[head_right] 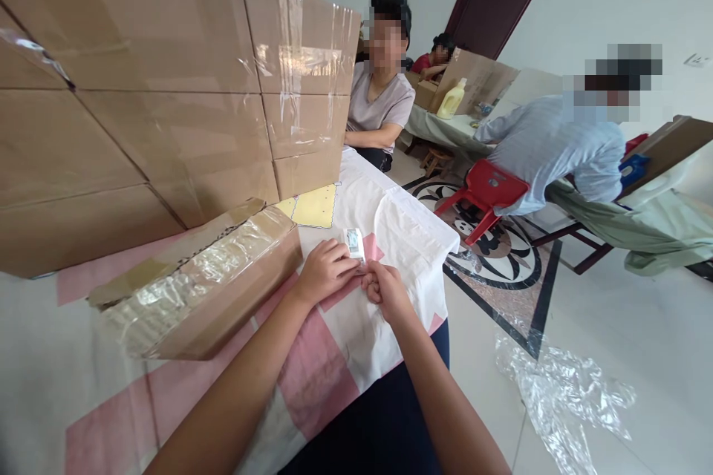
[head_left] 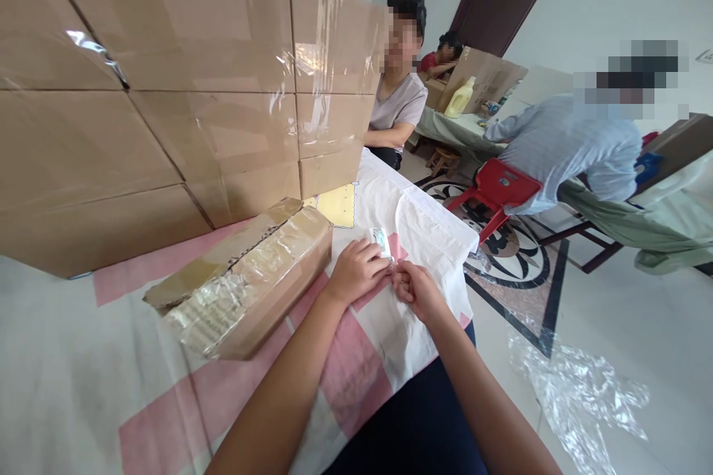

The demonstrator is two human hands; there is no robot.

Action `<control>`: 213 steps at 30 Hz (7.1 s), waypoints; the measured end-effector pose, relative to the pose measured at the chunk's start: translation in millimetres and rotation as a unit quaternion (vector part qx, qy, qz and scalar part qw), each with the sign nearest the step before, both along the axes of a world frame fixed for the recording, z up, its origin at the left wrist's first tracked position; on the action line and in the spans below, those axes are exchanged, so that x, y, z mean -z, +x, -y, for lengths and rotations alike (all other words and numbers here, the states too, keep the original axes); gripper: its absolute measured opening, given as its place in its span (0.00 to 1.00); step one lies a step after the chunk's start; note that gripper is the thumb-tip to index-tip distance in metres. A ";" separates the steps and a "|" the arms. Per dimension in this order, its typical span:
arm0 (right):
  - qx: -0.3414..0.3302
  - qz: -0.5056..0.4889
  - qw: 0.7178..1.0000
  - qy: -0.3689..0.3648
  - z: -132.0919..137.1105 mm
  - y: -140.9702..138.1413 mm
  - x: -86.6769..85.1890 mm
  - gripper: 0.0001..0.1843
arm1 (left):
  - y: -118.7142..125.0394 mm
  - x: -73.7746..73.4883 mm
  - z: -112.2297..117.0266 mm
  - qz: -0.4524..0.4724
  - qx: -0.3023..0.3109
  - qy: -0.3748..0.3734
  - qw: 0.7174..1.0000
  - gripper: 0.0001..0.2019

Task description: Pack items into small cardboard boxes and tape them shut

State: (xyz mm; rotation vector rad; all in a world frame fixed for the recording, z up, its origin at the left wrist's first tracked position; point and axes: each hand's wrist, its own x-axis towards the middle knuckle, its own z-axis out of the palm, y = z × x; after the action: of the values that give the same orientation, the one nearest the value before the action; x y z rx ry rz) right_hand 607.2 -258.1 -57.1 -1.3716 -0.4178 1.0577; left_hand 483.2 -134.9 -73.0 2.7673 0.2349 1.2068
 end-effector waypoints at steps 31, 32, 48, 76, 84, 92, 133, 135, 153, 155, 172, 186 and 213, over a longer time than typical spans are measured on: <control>-0.111 0.577 0.799 0.129 -61.7 23.1 -38.1 0.06 | 5.5 -33.0 -1.7 0.233 -0.048 -0.507 0.828 0.15; -0.114 0.567 0.806 0.129 -59.9 26.2 -37.9 0.06 | 4.9 -33.7 -2.4 0.235 -0.052 -0.502 0.830 0.15; -0.147 0.733 0.649 0.141 -15.3 40.7 -15.3 0.13 | 12.7 16.3 -21.1 0.036 -0.032 -0.357 0.933 0.22; -0.143 0.725 0.662 0.130 14.6 30.6 11.1 0.14 | 15.0 10.2 -15.6 -0.054 -0.068 -0.342 0.936 0.22; -0.171 0.745 0.630 0.137 10.1 37.7 16.2 0.15 | 14.5 11.5 -14.4 -0.054 -0.065 -0.343 0.935 0.27; -0.205 0.757 0.598 0.166 6.9 44.9 18.8 0.16 | 14.6 9.5 -13.9 -0.055 -0.067 -0.340 0.937 0.26; 0.020 0.788 0.479 0.386 24.4 -24.3 -98.1 0.04 | -87.2 -174.8 71.7 -0.119 -0.013 -0.424 0.898 0.12; 0.009 0.784 0.506 0.360 21.2 -27.7 -96.3 0.02 | -88.1 -174.7 71.4 -0.109 -0.037 -0.402 0.908 0.12; -0.257 0.140 0.920 0.260 -17.1 -89.5 -123.6 0.14 | -136.6 -193.2 46.4 -0.090 -0.175 -0.291 0.936 0.14; -0.254 0.101 0.928 0.252 -20.8 -94.7 -123.5 0.14 | -141.5 -193.9 44.3 -0.089 -0.182 -0.293 0.934 0.13; -0.280 0.068 0.919 0.270 -39.1 -127.9 -119.3 0.13 | -182.0 -204.0 38.6 -0.061 -0.194 -0.321 0.925 0.11; -0.242 0.122 0.922 0.276 -48.8 -130.5 -114.9 0.06 | -200.3 -202.0 28.8 -0.042 -0.236 -0.322 0.916 0.13; -0.224 0.205 0.929 0.210 -79.5 -133.0 -113.6 0.08 | -207.5 -166.1 -18.5 -0.155 -0.367 -0.330 0.856 0.20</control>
State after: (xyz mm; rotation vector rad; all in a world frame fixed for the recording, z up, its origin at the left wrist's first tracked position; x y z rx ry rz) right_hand 474.2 -178.6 56.4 -1.1234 -1.2432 0.9595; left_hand 275.7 -116.5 93.2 2.2335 1.5185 0.5462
